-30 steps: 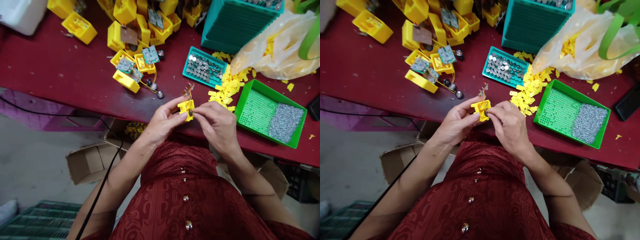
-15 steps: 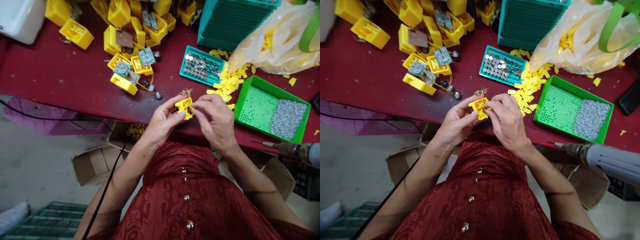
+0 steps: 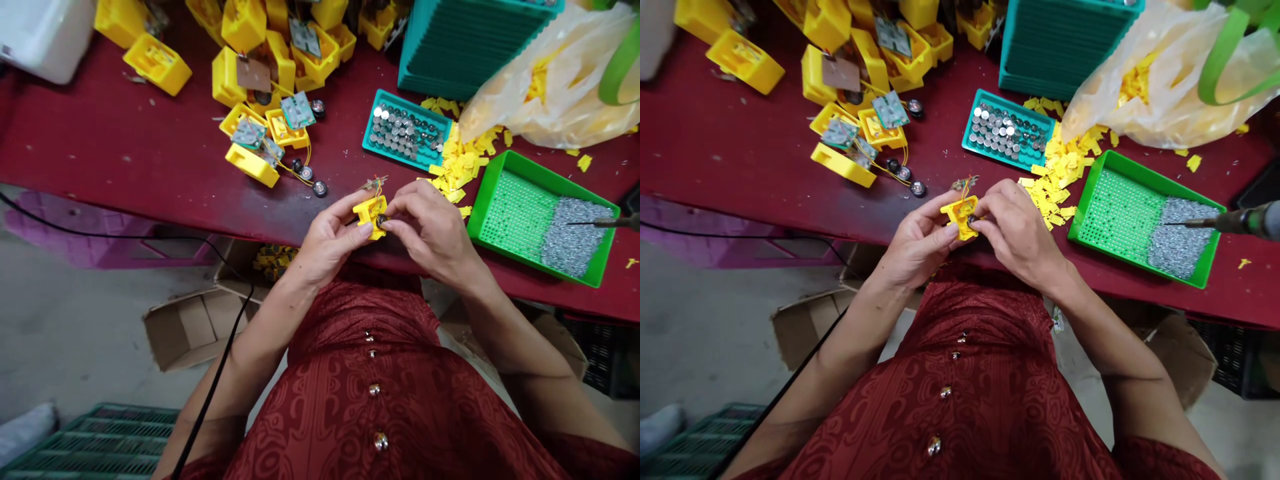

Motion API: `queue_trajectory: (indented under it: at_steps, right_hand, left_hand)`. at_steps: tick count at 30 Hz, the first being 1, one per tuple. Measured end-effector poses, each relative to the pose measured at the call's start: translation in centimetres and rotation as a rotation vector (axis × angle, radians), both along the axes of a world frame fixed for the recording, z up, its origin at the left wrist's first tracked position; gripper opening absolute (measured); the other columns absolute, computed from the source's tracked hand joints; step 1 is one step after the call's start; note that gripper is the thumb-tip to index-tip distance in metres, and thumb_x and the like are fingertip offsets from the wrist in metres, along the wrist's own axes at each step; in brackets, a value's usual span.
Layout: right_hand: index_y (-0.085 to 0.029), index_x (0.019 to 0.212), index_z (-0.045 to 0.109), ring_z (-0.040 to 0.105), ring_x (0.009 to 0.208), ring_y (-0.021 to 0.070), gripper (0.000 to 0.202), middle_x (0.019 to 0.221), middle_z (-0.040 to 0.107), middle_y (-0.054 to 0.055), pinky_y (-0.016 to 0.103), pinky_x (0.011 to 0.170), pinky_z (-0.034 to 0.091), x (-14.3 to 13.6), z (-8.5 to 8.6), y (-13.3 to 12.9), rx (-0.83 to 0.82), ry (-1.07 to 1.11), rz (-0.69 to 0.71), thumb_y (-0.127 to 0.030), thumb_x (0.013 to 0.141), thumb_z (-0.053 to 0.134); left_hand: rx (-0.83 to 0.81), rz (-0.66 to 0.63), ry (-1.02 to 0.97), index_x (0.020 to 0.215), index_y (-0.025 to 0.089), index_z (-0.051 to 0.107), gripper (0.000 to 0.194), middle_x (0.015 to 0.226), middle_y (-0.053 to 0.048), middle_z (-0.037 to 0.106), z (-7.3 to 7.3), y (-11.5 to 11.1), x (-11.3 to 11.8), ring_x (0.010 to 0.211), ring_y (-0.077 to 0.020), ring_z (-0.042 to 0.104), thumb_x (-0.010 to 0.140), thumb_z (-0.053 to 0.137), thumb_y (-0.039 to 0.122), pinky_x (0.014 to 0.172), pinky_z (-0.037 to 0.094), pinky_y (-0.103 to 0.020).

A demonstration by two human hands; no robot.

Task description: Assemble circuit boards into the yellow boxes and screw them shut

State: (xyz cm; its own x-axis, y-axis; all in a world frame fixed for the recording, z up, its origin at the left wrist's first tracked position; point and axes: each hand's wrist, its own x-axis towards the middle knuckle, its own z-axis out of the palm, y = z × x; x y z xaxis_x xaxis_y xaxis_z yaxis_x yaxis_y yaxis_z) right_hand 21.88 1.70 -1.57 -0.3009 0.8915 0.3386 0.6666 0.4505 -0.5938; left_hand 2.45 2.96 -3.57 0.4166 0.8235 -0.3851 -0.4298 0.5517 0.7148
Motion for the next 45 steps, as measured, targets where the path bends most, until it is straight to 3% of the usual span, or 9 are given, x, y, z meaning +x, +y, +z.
queue_trajectory:
  at_steps: [9, 18, 26, 30, 33, 36, 38, 42, 45]
  right_hand:
    - [-0.021, 0.097, 0.071, 0.062, 0.096, 0.0219, 0.005, 0.102, 0.07, 0.007, 0.039, 0.087, 0.051, -0.2, 1.5, -0.1, -0.106, -0.202, -0.014, -0.022, 0.097, 0.067]
    - [-0.025, 0.1, 0.078, 0.068, 0.088, 0.0172, 0.007, 0.1, 0.073, 0.006, 0.033, 0.075, 0.056, 0.2, 2.7, -1.0, -0.041, 0.185, -0.277, -0.028, 0.096, 0.073]
    - [-0.022, 0.104, 0.074, 0.07, 0.094, 0.0191, 0.012, 0.101, 0.075, 0.006, 0.035, 0.081, 0.059, 0.9, 0.7, -1.3, -0.028, 0.159, -0.384, -0.029, 0.097, 0.066]
    - [-0.022, 0.108, 0.075, 0.071, 0.092, 0.0174, 0.017, 0.101, 0.076, 0.005, 0.034, 0.085, 0.061, 0.8, -0.9, -0.3, -0.123, 0.26, -0.338, -0.028, 0.095, 0.064]
    - [-0.021, 0.11, 0.074, 0.067, 0.073, 0.0123, 0.024, 0.091, 0.075, 0.003, 0.028, 0.069, 0.058, 0.7, -1.8, 0.8, -0.415, 0.504, -0.207, -0.039, 0.099, 0.062]
    - [-0.022, 0.116, 0.074, 0.07, 0.082, 0.0114, 0.033, 0.102, 0.077, 0.002, 0.024, 0.072, 0.059, 0.4, -1.9, 1.5, -0.6, 0.705, -0.046, -0.042, 0.09, 0.078]
    - [-0.024, 0.117, 0.075, 0.071, 0.093, 0.0125, 0.04, 0.11, 0.077, 0.002, 0.025, 0.081, 0.061, 0.0, -1.8, 1.6, -0.618, 0.749, -0.001, -0.039, 0.083, 0.087]
    - [-0.023, 0.1, 0.076, 0.072, 0.092, 0.0148, 0.032, 0.106, 0.076, 0.003, 0.031, 0.084, 0.063, -0.7, -1.4, 1.1, -0.558, 0.816, -0.042, -0.048, 0.083, 0.088]
    - [-0.025, 0.102, 0.076, 0.074, 0.099, 0.0178, 0.036, 0.111, 0.076, 0.004, 0.039, 0.094, 0.065, -1.1, -0.8, 0.8, -0.485, 0.82, -0.033, -0.053, 0.083, 0.089]
  left_hand:
    - [0.067, -0.007, 0.023, 0.125, 0.025, 0.075, 0.058, 0.146, -0.007, 0.073, -0.3, -0.5, 0.1, 0.138, -0.0258, 0.066, 0.071, 0.095, 0.03, 0.115, 0.054, -0.036]
    - [-0.088, -0.046, 0.034, 0.118, 0.018, 0.07, 0.05, 0.126, -0.011, 0.08, 1.6, 0.0, 0.6, 0.106, -0.0254, 0.08, 0.074, 0.088, 0.032, 0.089, 0.064, -0.035]
    - [-0.032, 0.004, 0.113, 0.116, 0.017, 0.069, 0.054, 0.115, -0.01, 0.083, 1.8, -0.6, 1.0, 0.091, -0.0224, 0.082, 0.067, 0.093, 0.023, 0.075, 0.064, -0.027]
    - [-0.058, -0.045, 0.083, 0.116, 0.016, 0.068, 0.054, 0.118, -0.012, 0.083, 2.1, -1.0, 0.8, 0.093, -0.0244, 0.083, 0.068, 0.092, 0.022, 0.073, 0.065, -0.027]
    - [-0.086, -0.098, 0.001, 0.114, 0.016, 0.069, 0.05, 0.11, -0.009, 0.084, 2.7, -1.2, 0.2, 0.088, -0.0222, 0.084, 0.069, 0.091, 0.017, 0.07, 0.065, -0.025]
    - [-0.153, -0.161, -0.076, 0.113, 0.017, 0.069, 0.048, 0.106, -0.007, 0.085, 3.4, -1.2, -0.5, 0.081, -0.0192, 0.083, 0.07, 0.09, 0.012, 0.065, 0.064, -0.021]
    - [-0.195, -0.2, -0.142, 0.111, 0.018, 0.07, 0.047, 0.105, -0.006, 0.085, 3.7, -1.3, -1.0, 0.079, -0.019, 0.083, 0.07, 0.09, 0.01, 0.063, 0.064, -0.02]
    - [-0.229, -0.229, -0.247, 0.107, 0.018, 0.07, 0.042, 0.1, -0.005, 0.085, 3.8, -1.3, -1.8, 0.077, -0.0189, 0.083, 0.07, 0.089, 0.007, 0.062, 0.064, -0.02]
    - [-0.222, -0.22, -0.246, 0.106, 0.017, 0.069, 0.041, 0.098, -0.005, 0.084, 3.6, -1.3, -2.2, 0.077, -0.0187, 0.083, 0.071, 0.087, 0.006, 0.062, 0.063, -0.02]
